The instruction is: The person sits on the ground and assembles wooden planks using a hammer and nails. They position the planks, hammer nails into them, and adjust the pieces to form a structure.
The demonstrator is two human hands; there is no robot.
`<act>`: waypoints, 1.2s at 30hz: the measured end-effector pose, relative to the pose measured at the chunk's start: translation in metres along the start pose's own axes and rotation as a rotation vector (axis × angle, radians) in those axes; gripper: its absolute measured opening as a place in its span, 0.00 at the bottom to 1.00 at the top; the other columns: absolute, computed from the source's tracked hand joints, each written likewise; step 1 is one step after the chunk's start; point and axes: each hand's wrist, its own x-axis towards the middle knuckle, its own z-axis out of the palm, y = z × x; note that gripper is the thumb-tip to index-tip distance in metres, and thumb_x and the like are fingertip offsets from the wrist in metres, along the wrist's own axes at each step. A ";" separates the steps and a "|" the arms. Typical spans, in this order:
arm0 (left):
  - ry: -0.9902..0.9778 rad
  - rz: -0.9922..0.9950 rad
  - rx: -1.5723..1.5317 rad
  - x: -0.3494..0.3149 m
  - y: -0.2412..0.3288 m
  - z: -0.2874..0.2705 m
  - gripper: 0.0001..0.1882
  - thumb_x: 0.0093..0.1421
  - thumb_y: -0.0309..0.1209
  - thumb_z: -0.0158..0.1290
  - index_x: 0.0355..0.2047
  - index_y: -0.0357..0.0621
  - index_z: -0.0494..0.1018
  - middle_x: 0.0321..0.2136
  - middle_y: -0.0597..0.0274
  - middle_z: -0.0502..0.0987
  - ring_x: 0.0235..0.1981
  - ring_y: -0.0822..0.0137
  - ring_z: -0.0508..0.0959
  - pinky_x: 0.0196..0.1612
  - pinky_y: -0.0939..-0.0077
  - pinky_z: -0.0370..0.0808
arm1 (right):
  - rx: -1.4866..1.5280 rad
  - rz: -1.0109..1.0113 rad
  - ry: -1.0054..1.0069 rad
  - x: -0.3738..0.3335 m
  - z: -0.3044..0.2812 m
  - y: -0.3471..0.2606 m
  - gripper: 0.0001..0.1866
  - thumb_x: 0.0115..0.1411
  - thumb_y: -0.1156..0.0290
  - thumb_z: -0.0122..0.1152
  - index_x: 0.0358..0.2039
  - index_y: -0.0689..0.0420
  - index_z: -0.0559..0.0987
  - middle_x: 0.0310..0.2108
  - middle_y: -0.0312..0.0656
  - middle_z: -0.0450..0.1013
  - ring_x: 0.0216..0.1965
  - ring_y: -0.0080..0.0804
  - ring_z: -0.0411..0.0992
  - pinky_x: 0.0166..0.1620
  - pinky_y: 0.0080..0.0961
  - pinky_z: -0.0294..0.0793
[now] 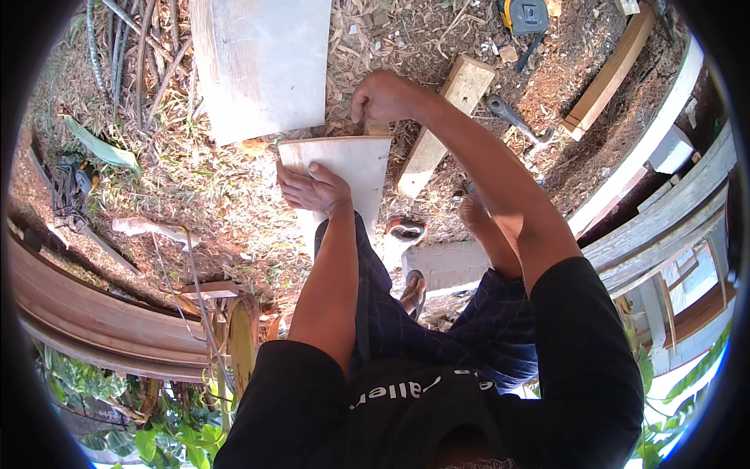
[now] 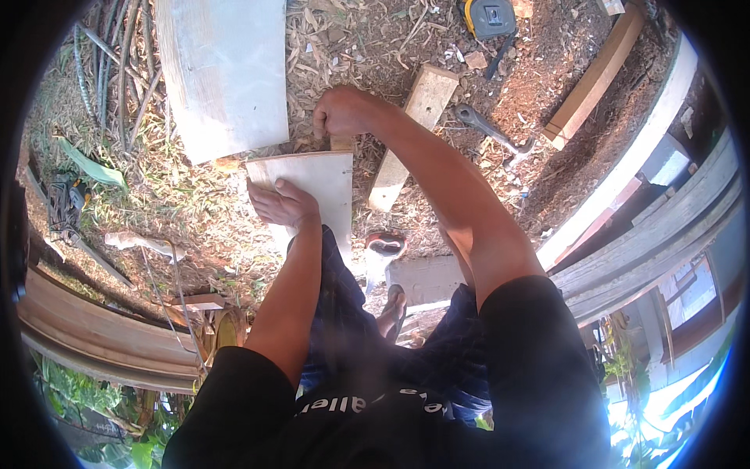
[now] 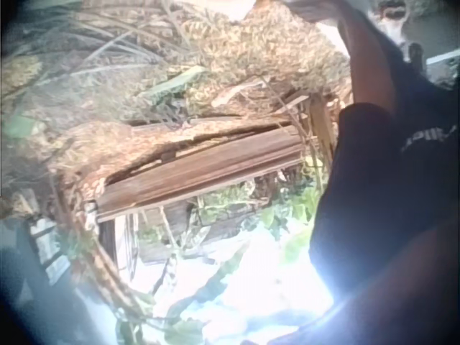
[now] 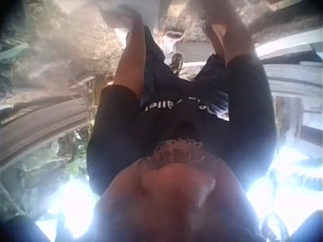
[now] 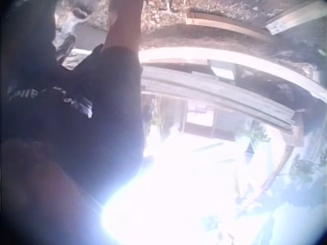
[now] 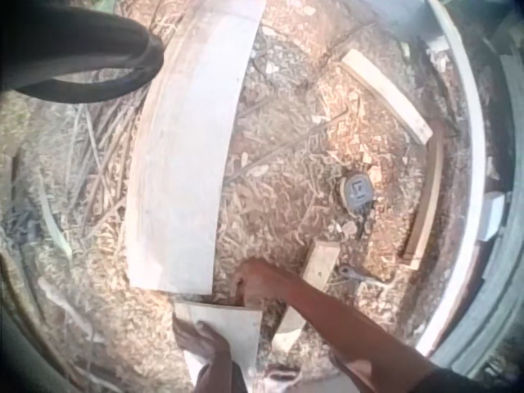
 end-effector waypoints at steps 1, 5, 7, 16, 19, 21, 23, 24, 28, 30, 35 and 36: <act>0.006 0.003 0.002 -0.001 -0.001 -0.001 0.41 0.69 0.63 0.28 0.68 0.42 0.57 0.58 0.46 0.67 0.57 0.49 0.67 0.61 0.48 0.58 | 0.034 -0.027 0.034 -0.001 0.002 -0.002 0.09 0.57 0.71 0.65 0.38 0.52 0.88 0.36 0.41 0.84 0.37 0.31 0.82 0.44 0.28 0.81; 0.010 0.017 0.022 0.002 -0.001 0.000 0.42 0.70 0.63 0.28 0.68 0.41 0.58 0.58 0.46 0.68 0.57 0.49 0.68 0.59 0.48 0.60 | 0.353 0.130 0.004 0.001 0.004 -0.006 0.11 0.65 0.64 0.62 0.42 0.53 0.87 0.36 0.40 0.85 0.39 0.31 0.83 0.46 0.27 0.81; 0.008 0.010 0.044 0.002 0.000 0.001 0.42 0.70 0.62 0.28 0.67 0.39 0.59 0.57 0.45 0.69 0.57 0.47 0.69 0.57 0.49 0.62 | 0.330 0.193 0.025 0.001 0.001 -0.011 0.14 0.67 0.58 0.60 0.42 0.53 0.87 0.36 0.38 0.85 0.39 0.31 0.82 0.47 0.29 0.80; -0.004 0.020 0.069 -0.001 -0.003 0.000 0.44 0.70 0.64 0.26 0.68 0.38 0.57 0.59 0.47 0.67 0.58 0.49 0.68 0.58 0.51 0.60 | 0.005 0.249 0.189 -0.003 0.012 -0.027 0.23 0.65 0.45 0.52 0.33 0.48 0.87 0.32 0.29 0.84 0.36 0.28 0.82 0.47 0.36 0.80; -0.003 0.005 0.098 -0.004 -0.004 0.002 0.43 0.70 0.64 0.25 0.69 0.40 0.57 0.59 0.50 0.68 0.57 0.51 0.68 0.58 0.51 0.60 | 0.057 0.271 0.158 -0.012 0.009 -0.030 0.22 0.66 0.47 0.53 0.36 0.48 0.87 0.31 0.28 0.85 0.35 0.26 0.82 0.47 0.31 0.80; 0.030 0.021 0.100 -0.006 -0.004 0.007 0.42 0.70 0.63 0.28 0.68 0.41 0.58 0.58 0.51 0.68 0.56 0.51 0.69 0.58 0.50 0.61 | 0.048 0.242 0.170 -0.016 0.005 -0.029 0.23 0.68 0.48 0.52 0.37 0.52 0.87 0.30 0.32 0.85 0.32 0.26 0.82 0.43 0.28 0.81; 0.012 0.002 0.128 -0.010 -0.006 0.007 0.41 0.70 0.63 0.29 0.68 0.42 0.59 0.58 0.51 0.69 0.56 0.50 0.69 0.58 0.50 0.62 | 0.179 0.190 0.184 -0.013 0.008 -0.020 0.23 0.68 0.49 0.53 0.38 0.55 0.86 0.30 0.37 0.84 0.31 0.28 0.82 0.41 0.29 0.81; -0.019 -0.024 0.137 -0.013 -0.006 0.006 0.41 0.70 0.62 0.29 0.68 0.42 0.59 0.57 0.51 0.69 0.56 0.50 0.69 0.58 0.50 0.62 | 0.245 0.162 0.188 -0.016 0.013 -0.015 0.23 0.69 0.50 0.54 0.38 0.57 0.86 0.31 0.39 0.84 0.31 0.29 0.82 0.39 0.29 0.81; 0.055 -0.009 0.069 -0.018 0.006 -0.007 0.39 0.70 0.61 0.31 0.68 0.43 0.59 0.56 0.49 0.69 0.57 0.49 0.69 0.58 0.51 0.61 | 0.413 0.068 0.291 -0.019 0.027 -0.008 0.23 0.70 0.52 0.56 0.42 0.62 0.83 0.34 0.46 0.83 0.33 0.31 0.82 0.38 0.29 0.81; 0.094 0.008 0.082 -0.015 -0.004 -0.004 0.38 0.70 0.59 0.34 0.69 0.44 0.59 0.57 0.49 0.69 0.58 0.49 0.68 0.59 0.51 0.61 | 0.483 -0.154 0.421 -0.039 0.034 0.000 0.21 0.70 0.54 0.57 0.46 0.61 0.81 0.35 0.42 0.81 0.35 0.27 0.80 0.39 0.27 0.79; 0.187 0.030 0.091 0.009 -0.018 -0.014 0.36 0.69 0.56 0.37 0.69 0.46 0.58 0.59 0.49 0.68 0.59 0.49 0.67 0.63 0.50 0.59 | 0.787 -0.026 1.048 -0.155 0.019 0.023 0.17 0.71 0.59 0.58 0.52 0.56 0.79 0.30 0.31 0.76 0.29 0.19 0.74 0.32 0.19 0.74; 0.193 0.056 0.069 0.010 -0.012 -0.009 0.36 0.69 0.56 0.37 0.69 0.46 0.58 0.59 0.49 0.69 0.59 0.49 0.67 0.63 0.50 0.59 | 0.721 0.013 1.206 -0.168 0.017 0.079 0.17 0.70 0.58 0.59 0.52 0.56 0.79 0.30 0.33 0.77 0.28 0.21 0.74 0.32 0.22 0.75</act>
